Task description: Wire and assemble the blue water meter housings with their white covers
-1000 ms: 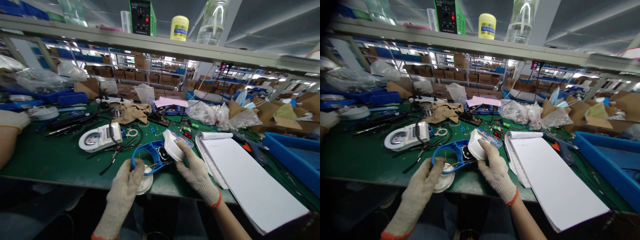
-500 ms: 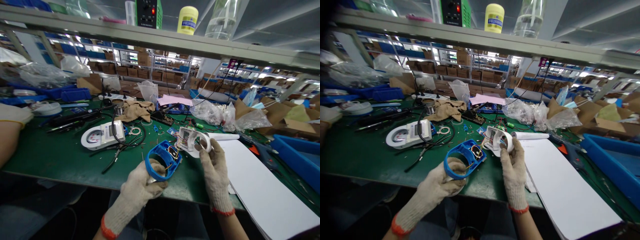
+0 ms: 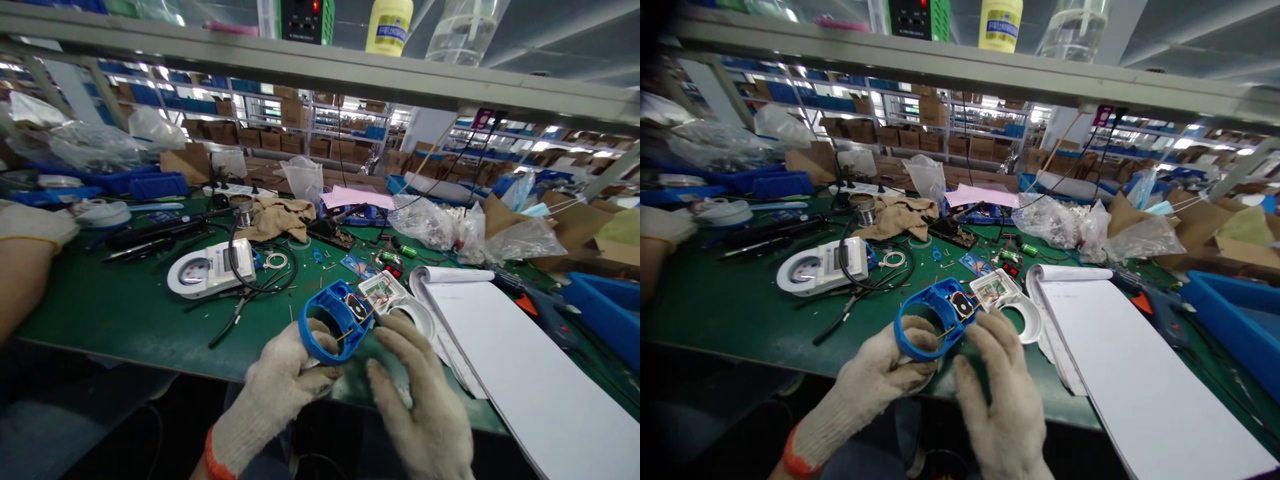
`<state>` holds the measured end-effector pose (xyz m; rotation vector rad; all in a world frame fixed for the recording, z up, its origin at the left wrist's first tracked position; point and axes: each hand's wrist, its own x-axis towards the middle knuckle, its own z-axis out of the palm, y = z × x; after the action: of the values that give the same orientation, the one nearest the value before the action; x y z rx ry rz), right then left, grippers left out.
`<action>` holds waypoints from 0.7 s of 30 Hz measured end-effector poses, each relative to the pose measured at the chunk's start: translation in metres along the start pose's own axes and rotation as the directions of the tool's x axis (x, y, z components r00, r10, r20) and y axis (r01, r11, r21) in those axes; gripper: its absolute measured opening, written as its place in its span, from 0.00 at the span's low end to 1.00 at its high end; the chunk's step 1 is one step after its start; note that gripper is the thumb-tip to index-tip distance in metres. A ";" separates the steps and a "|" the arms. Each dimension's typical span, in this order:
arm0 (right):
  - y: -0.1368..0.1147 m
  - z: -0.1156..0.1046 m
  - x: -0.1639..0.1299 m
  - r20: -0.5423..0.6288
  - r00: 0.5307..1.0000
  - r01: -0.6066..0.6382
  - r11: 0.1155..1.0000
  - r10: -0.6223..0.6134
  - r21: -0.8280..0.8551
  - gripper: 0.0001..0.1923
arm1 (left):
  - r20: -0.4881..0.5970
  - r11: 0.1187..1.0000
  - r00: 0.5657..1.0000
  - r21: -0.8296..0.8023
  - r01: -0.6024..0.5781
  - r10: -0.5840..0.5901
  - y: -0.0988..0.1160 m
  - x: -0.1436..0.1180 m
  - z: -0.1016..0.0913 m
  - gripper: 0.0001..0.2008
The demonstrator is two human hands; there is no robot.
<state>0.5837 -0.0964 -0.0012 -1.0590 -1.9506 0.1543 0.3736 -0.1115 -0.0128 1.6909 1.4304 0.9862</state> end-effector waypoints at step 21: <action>0.033 -0.010 0.014 0.283 0.808 0.478 0.856 -0.516 0.196 0.09 | -0.236 0.830 0.901 0.521 -0.198 0.363 -0.029 -0.018 -0.016 0.14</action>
<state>0.6080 -0.0681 -0.0016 -0.4269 -2.4245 0.1546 0.3444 -0.1247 -0.0328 2.2432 1.7892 1.1811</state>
